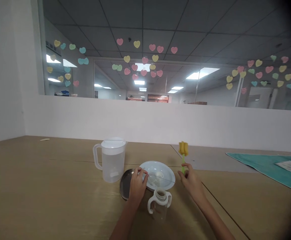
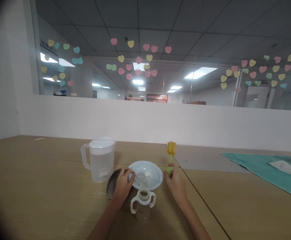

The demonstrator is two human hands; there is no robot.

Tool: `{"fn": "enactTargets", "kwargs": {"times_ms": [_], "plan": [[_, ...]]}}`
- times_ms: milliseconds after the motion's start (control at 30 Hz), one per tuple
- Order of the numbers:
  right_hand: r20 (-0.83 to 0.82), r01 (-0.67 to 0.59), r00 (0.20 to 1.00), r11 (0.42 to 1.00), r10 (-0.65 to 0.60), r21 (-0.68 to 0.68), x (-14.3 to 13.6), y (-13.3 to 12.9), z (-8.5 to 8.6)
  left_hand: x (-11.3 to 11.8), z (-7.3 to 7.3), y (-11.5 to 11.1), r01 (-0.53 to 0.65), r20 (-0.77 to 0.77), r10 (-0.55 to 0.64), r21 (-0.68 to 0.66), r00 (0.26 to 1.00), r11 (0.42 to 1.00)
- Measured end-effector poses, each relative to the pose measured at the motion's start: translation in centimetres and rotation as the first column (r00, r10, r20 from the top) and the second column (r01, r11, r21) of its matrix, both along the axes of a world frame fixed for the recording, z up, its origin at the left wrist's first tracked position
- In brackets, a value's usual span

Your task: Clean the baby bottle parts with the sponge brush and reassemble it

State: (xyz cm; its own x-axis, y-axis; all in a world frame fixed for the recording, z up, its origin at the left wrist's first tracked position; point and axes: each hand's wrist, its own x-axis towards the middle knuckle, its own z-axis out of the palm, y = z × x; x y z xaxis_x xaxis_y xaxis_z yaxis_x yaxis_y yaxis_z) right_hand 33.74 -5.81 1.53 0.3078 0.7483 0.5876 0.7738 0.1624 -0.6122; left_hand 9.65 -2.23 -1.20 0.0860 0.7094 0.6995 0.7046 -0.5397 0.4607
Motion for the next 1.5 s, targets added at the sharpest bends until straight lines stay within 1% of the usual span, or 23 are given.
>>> {"fn": "enactTargets", "kwargs": {"times_ms": [33,100,167,200,300,333,400,500,567,633,733,833,900,1000,1033,1067,1167,1233,1333,1400,1500], "plan": [[-0.018,-0.045,0.999,0.999,0.046,0.023,-0.4,0.4,0.2,-0.2,-0.1,0.0,-0.011,0.04,0.01,0.018,0.999,1.0],[-0.081,-0.127,0.988,0.991,0.131,0.049,-1.2,1.4,0.0,-0.5,-0.2,0.0,-0.038,0.115,0.031,0.06,0.993,0.997],[-0.146,-0.201,0.968,0.979,0.205,0.044,-1.9,2.3,-0.8,-0.9,-0.4,0.0,-0.048,0.177,0.029,0.102,0.984,0.994],[-0.159,-0.213,0.963,0.976,0.216,0.038,-2.1,2.7,-1.3,-1.0,-0.5,0.1,-0.045,0.201,0.019,0.122,0.979,0.992],[-0.124,-0.148,0.981,0.989,0.147,0.002,-2.5,2.6,-2.3,-1.1,-0.7,0.1,-0.018,0.265,-0.03,0.176,0.964,0.984],[-0.104,-0.124,0.987,0.992,0.121,-0.015,-2.6,2.3,-2.3,-1.0,-0.7,0.1,-0.002,0.286,-0.053,0.187,0.957,0.982],[-0.063,-0.119,0.991,0.992,0.116,-0.032,-2.7,1.4,-1.9,-0.8,-0.8,0.1,0.035,0.339,-0.098,0.188,0.936,0.982],[0.004,-0.135,0.991,0.991,0.135,-0.011,-3.0,0.2,-0.9,-0.4,-0.9,-0.3,0.083,0.439,-0.146,0.159,0.887,0.984],[0.067,-0.177,0.982,0.984,0.176,0.008,-3.4,-0.2,-0.6,-0.4,-0.9,-0.7,0.098,0.488,-0.143,0.118,0.861,0.988],[0.138,-0.209,0.97,0.977,0.201,0.041,-3.8,-0.4,-0.7,-0.6,-0.9,-1.2,0.127,0.517,-0.132,0.044,0.846,0.991],[0.214,-0.245,0.952,0.964,0.219,0.105,-4.2,-0.5,-1.3,-0.9,-1.0,-1.9,0.195,0.565,-0.131,-0.055,0.815,0.979],[0.286,-0.29,0.929,0.941,0.233,0.176,-4.4,-0.5,-1.8,-1.2,-0.9,-2.3,0.232,0.641,-0.131,-0.076,0.757,0.97],[0.308,-0.277,0.929,0.935,0.203,0.22,-4.3,-0.4,-1.9,-1.3,-0.9,-2.2,0.222,0.677,-0.112,-0.077,0.727,0.972],[0.25,-0.196,0.96,0.945,0.13,0.262,-3.9,-0.1,-2.2,-1.6,-1.0,-1.6,0.192,0.719,-0.05,-0.117,0.693,0.974],[0.229,-0.176,0.967,0.949,0.117,0.261,-3.7,0.0,-2.2,-1.7,-1.2,-1.3,0.214,0.746,-0.043,-0.135,0.664,0.967],[0.219,-0.165,0.97,0.953,0.109,0.254,-3.6,0.2,-2.4,-1.8,-1.3,-1.1,0.258,0.783,-0.046,-0.148,0.621,0.955],[0.273,-0.173,0.956,0.961,0.11,0.218,-3.1,0.5,-2.7,-1.8,-1.7,-0.4,0.437,0.896,-0.081,-0.133,0.437,0.89],[0.33,-0.186,0.937,0.963,0.115,0.194,-2.7,0.6,-2.8,-1.8,-1.6,-0.2,0.506,0.938,-0.079,-0.11,0.337,0.855],[0.398,-0.189,0.91,0.97,0.114,0.153,-1.9,0.8,-2.8,-1.9,-1.1,0.0,0.548,0.966,-0.065,-0.086,0.25,0.832],[0.425,-0.161,0.901,0.976,0.085,0.149,-1.4,1.0,-2.8,-2.3,-0.6,0.0,0.561,0.979,-0.063,-0.057,0.193,0.826],[0.377,-0.087,0.926,0.977,0.008,0.193,-0.8,1.3,-2.9,-3.1,0.0,0.1,0.57,0.994,-0.074,0.015,0.081,0.822]]}}
